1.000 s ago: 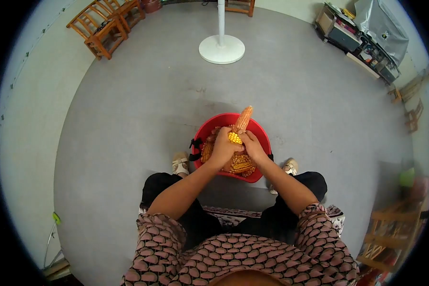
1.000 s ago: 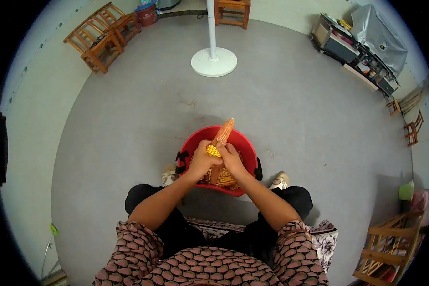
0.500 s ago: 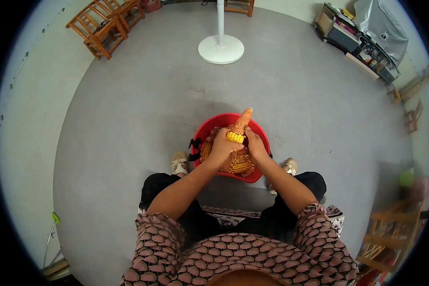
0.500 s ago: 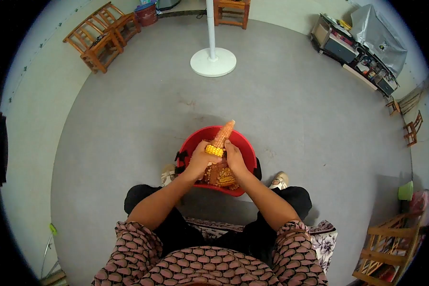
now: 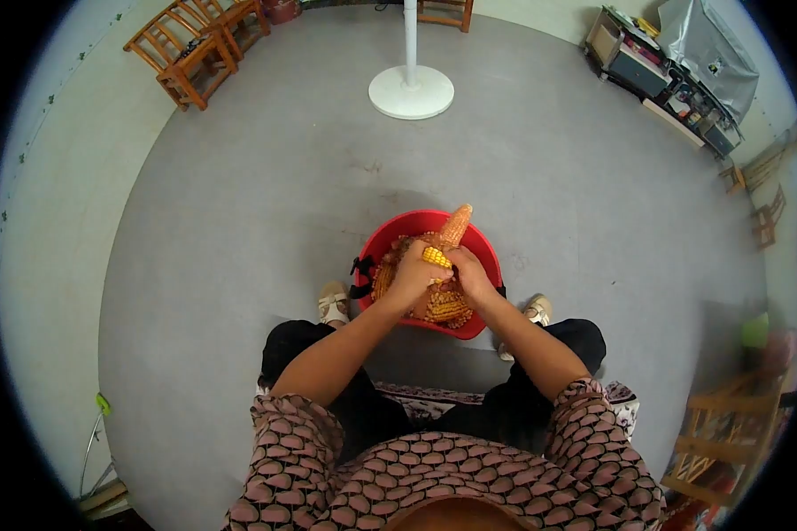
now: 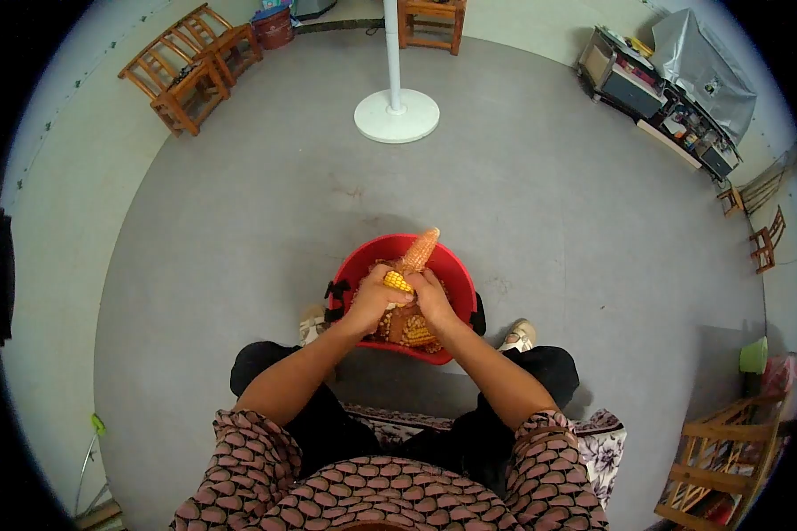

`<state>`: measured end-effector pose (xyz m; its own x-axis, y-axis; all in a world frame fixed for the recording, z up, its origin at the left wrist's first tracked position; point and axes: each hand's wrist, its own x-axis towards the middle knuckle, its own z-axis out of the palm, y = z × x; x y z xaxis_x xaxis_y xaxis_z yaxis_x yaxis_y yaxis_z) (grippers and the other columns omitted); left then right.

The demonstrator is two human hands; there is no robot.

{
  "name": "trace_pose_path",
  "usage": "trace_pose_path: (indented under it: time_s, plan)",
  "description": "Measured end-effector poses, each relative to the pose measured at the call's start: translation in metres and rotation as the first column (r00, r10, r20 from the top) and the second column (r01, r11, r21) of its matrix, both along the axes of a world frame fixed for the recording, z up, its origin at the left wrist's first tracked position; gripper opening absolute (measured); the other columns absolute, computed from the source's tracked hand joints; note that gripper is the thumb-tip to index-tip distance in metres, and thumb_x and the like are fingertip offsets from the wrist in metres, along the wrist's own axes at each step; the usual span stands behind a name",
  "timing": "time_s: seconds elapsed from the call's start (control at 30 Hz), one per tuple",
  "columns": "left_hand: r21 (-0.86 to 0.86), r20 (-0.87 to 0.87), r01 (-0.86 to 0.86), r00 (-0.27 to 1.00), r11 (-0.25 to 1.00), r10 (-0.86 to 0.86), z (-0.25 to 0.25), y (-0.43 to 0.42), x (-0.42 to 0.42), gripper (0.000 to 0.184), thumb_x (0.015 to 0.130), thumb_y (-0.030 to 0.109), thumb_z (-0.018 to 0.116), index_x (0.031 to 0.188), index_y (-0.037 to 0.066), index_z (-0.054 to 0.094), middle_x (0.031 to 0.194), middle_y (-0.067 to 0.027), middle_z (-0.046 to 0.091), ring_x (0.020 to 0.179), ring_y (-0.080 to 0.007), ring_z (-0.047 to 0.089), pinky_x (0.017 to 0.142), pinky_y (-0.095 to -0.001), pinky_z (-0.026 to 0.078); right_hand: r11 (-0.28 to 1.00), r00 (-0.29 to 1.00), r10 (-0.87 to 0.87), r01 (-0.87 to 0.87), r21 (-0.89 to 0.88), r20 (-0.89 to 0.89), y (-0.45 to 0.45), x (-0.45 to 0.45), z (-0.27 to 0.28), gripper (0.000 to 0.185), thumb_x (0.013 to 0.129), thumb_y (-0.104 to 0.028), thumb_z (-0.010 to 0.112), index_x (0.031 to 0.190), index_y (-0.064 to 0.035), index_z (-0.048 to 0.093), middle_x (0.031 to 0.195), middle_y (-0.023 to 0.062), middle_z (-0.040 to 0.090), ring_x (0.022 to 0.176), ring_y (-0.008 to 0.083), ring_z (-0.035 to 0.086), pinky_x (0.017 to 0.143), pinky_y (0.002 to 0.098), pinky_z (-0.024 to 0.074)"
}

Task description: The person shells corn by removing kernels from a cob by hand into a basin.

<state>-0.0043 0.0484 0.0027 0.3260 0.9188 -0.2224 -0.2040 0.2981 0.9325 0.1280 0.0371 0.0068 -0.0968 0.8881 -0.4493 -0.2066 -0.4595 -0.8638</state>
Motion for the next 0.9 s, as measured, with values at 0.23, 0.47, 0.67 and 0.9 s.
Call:
trace_pose_path:
  time_s: [0.23, 0.47, 0.67, 0.9]
  plan:
    - [0.154, -0.176, 0.001, 0.984, 0.988, 0.027, -0.025, 0.006, 0.003, 0.041, 0.065, -0.002, 0.066, 0.102, 0.000, 0.049, 0.092, -0.0070, 0.055, 0.086, -0.0175, 0.056, 0.076, -0.0296, 0.045, 0.996, 0.997, -0.077, 0.077, 0.035, -0.003, 0.003, -0.001, -0.007, 0.033, 0.088, -0.031, 0.041, 0.106, -0.0046, 0.051, 0.094, 0.0075, 0.057, 0.077, 0.0185, 0.058, 0.060, 0.0311, 0.0500]
    - [-0.185, 0.219, 0.000, 0.975, 0.983, 0.041, -0.012, 0.013, -0.008, 0.039, 0.067, -0.002, 0.065, 0.103, -0.002, 0.051, 0.095, -0.0107, 0.058, 0.082, -0.0192, 0.059, 0.073, -0.0299, 0.048, 0.998, 0.997, 0.061, -0.063, -0.032, -0.051, 0.007, 0.010, 0.002, 0.036, 0.091, -0.034, 0.040, 0.108, -0.0046, 0.052, 0.088, 0.0066, 0.059, 0.070, 0.0158, 0.058, 0.060, 0.0300, 0.0525]
    - [-0.227, 0.233, 0.028, 0.972, 0.974, 0.026, -0.005, 0.008, -0.011, 0.036, 0.074, -0.001, 0.059, 0.107, -0.002, 0.047, 0.096, -0.0124, 0.057, 0.084, -0.0230, 0.060, 0.074, -0.0349, 0.050, 0.994, 0.992, 0.097, -0.101, -0.048, -0.084, 0.003, 0.009, 0.006, 0.033, 0.090, -0.032, 0.046, 0.110, -0.0057, 0.051, 0.088, 0.0050, 0.059, 0.067, 0.0134, 0.057, 0.058, 0.0281, 0.0514]
    - [-0.148, 0.076, 0.063, 0.996, 0.987, -0.053, -0.010, -0.002, -0.006, 0.036, 0.075, 0.001, 0.062, 0.107, -0.003, 0.047, 0.097, -0.0117, 0.056, 0.087, -0.0223, 0.059, 0.077, -0.0346, 0.050, 0.999, 1.000, 0.022, -0.022, -0.023, -0.005, -0.004, 0.002, 0.003, 0.031, 0.089, -0.039, 0.046, 0.095, -0.0094, 0.056, 0.077, 0.0007, 0.056, 0.063, 0.0115, 0.052, 0.053, 0.0266, 0.0428]
